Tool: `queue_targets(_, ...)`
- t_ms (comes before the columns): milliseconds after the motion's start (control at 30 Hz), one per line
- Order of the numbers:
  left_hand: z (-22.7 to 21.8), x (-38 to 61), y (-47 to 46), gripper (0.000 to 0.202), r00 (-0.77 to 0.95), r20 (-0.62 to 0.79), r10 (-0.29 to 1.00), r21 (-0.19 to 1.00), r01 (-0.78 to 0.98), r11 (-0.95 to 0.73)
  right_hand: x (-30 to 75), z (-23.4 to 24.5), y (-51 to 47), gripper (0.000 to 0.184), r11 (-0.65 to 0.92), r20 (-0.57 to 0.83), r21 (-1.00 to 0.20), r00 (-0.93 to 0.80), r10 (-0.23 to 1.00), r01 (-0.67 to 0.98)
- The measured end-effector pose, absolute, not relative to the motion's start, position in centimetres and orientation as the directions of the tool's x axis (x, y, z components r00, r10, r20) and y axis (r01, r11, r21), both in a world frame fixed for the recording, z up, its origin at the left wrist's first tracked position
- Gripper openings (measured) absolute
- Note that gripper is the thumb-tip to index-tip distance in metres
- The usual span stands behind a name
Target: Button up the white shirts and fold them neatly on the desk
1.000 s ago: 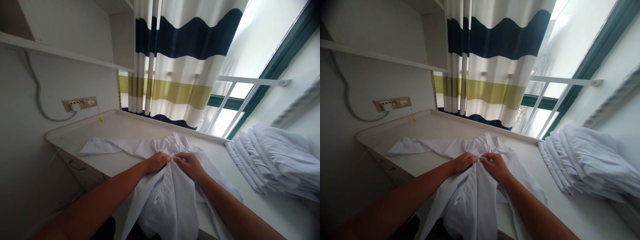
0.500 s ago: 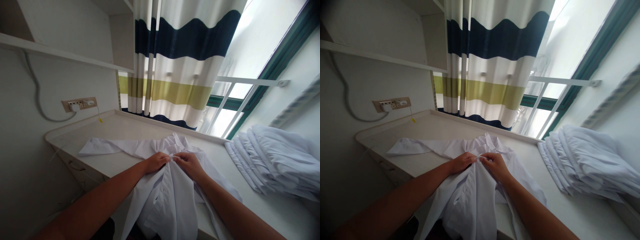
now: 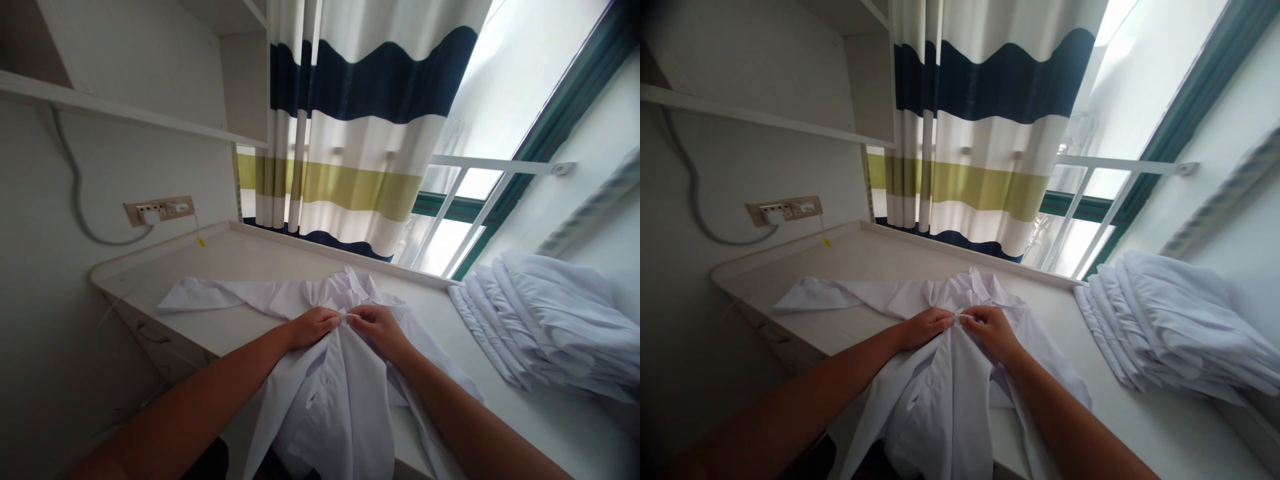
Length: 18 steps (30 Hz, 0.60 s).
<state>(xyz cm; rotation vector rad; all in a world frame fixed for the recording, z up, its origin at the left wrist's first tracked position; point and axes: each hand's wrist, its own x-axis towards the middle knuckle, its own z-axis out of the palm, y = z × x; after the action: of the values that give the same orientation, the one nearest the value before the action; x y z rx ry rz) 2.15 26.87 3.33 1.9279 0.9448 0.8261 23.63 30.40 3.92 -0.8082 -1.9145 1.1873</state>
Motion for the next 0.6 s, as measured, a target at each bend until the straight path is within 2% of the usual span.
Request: queue_targets(600,3.75,2.37,26.50,0.036,0.515,0.221,0.828,0.802,0.388,-0.455,23.76,3.89,30.79,0.033,0.275,0.187,-0.960,-0.612,0.768,0.052)
